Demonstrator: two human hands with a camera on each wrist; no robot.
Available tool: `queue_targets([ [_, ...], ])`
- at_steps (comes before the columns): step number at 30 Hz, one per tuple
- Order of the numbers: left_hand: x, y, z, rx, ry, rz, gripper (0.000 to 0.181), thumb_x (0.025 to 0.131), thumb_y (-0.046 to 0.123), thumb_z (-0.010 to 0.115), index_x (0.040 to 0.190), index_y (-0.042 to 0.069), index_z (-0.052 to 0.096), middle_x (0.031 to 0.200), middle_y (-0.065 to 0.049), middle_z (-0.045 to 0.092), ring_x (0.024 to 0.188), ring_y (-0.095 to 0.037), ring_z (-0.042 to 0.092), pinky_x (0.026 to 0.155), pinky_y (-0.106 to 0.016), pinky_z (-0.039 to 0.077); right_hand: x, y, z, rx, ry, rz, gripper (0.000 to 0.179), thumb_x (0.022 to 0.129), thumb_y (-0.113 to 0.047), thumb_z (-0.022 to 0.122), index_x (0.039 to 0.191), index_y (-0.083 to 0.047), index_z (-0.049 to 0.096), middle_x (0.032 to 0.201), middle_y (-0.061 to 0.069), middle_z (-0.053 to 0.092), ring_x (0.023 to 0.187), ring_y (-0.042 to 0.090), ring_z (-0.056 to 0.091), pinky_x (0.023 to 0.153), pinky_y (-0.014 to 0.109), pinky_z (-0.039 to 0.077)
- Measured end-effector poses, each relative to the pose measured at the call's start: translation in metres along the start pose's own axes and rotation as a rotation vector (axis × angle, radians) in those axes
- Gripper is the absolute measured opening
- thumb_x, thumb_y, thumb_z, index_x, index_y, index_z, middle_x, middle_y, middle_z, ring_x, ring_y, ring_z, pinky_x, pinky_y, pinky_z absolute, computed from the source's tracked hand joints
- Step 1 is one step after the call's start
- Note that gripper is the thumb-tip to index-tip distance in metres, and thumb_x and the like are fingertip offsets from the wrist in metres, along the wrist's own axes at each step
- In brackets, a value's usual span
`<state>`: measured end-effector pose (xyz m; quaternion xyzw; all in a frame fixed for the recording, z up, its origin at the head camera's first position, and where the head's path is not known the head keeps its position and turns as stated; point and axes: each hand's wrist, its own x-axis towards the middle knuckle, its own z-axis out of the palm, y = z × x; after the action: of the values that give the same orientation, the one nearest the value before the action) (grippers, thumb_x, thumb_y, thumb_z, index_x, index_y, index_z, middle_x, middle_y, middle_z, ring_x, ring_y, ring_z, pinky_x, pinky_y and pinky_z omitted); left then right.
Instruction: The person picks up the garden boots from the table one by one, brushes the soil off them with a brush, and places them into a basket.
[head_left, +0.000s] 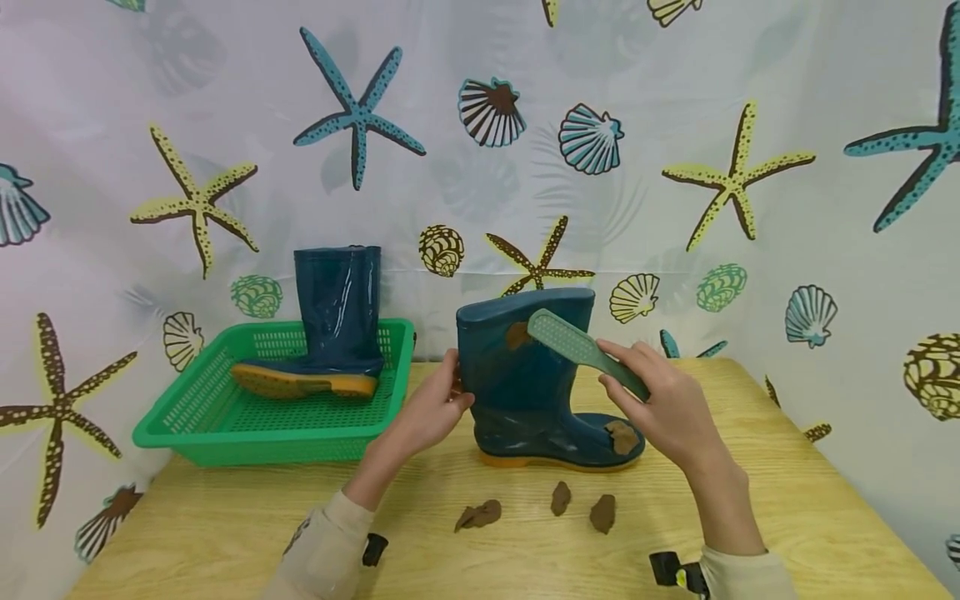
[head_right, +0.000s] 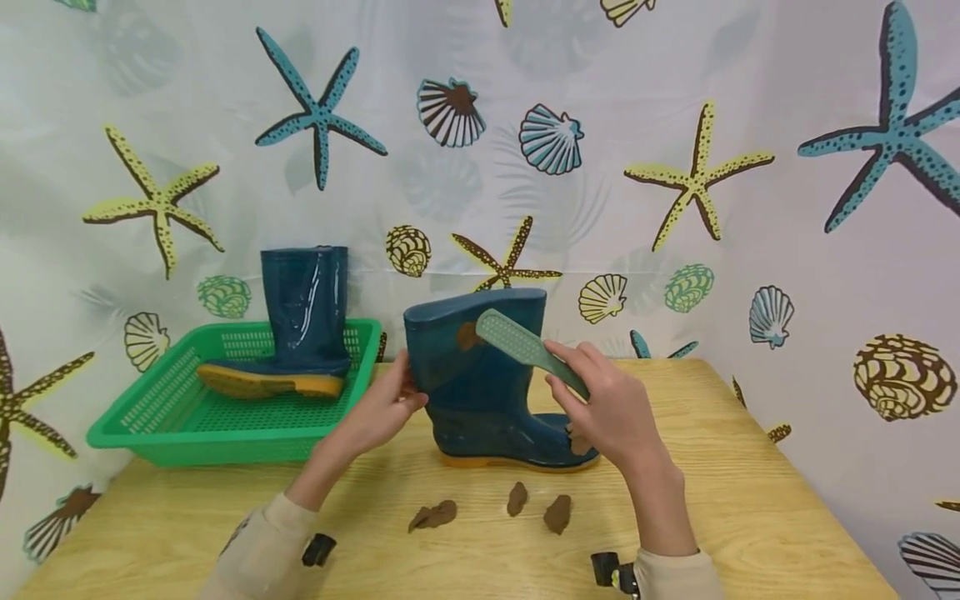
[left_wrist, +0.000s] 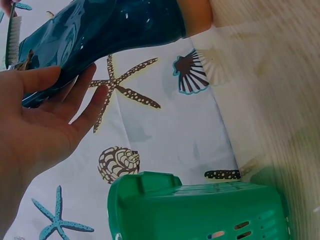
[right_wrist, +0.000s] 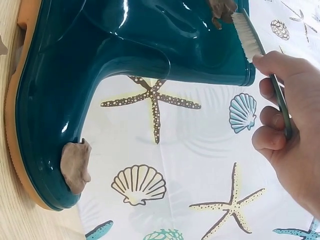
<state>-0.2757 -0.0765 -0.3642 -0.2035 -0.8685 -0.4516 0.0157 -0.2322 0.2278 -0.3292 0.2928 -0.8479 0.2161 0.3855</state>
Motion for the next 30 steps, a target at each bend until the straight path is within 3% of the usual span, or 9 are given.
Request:
queue_targets([
  [7, -0.005, 0.005, -0.006, 0.006, -0.046, -0.013, 0.052, 0.097, 0.011, 0.053, 0.145, 0.012, 0.034, 0.130, -0.012, 0.060, 0.110, -0.025, 0.064, 0.094, -0.043, 0.055, 0.003, -0.005, 0.000, -0.012, 0.011, -0.041, 0.054, 0.079, 0.001, 0.078, 0.131, -0.008, 0.064, 0.085, 0.001, 0.057, 0.062, 0.005, 0.037, 0.050, 0.017, 0.031],
  [13, -0.007, 0.005, -0.009, -0.033, -0.057, 0.023, 0.051, 0.097, 0.014, 0.058, 0.143, 0.013, 0.037, 0.132, -0.012, 0.059, 0.113, -0.027, 0.064, 0.094, -0.043, 0.055, 0.006, -0.007, 0.001, -0.028, 0.020, -0.069, 0.057, 0.079, 0.000, 0.079, 0.133, -0.009, 0.063, 0.086, 0.001, 0.057, 0.061, 0.005, 0.037, 0.050, 0.015, 0.030],
  [20, -0.010, 0.000, -0.001, -0.050, 0.038, 0.029, 0.054, 0.100, 0.044, 0.057, 0.141, 0.013, 0.042, 0.130, -0.010, 0.060, 0.114, -0.027, 0.064, 0.096, -0.044, 0.055, 0.004, -0.009, 0.001, 0.006, 0.019, -0.052, 0.042, 0.095, -0.013, 0.067, 0.136, -0.008, 0.060, 0.090, 0.002, 0.056, 0.059, 0.004, 0.033, 0.049, 0.017, 0.029],
  [25, -0.010, 0.000, 0.004, -0.029, 0.102, 0.052, 0.046, 0.102, 0.038, 0.056, 0.139, 0.013, 0.047, 0.132, -0.009, 0.061, 0.114, -0.027, 0.065, 0.096, -0.045, 0.054, 0.003, -0.010, 0.000, 0.000, 0.007, -0.020, 0.046, 0.094, -0.006, 0.066, 0.139, -0.009, 0.057, 0.095, 0.006, 0.058, 0.059, 0.010, 0.039, 0.048, 0.020, 0.032],
  [30, -0.010, 0.002, 0.003, -0.033, 0.117, 0.070, 0.043, 0.101, 0.029, 0.059, 0.139, 0.012, 0.049, 0.127, -0.009, 0.066, 0.109, -0.025, 0.068, 0.094, -0.044, 0.055, 0.004, -0.010, -0.002, -0.014, -0.017, -0.014, 0.051, 0.088, -0.001, 0.069, 0.138, -0.008, 0.058, 0.095, 0.005, 0.057, 0.058, 0.005, 0.035, 0.047, 0.020, 0.031],
])
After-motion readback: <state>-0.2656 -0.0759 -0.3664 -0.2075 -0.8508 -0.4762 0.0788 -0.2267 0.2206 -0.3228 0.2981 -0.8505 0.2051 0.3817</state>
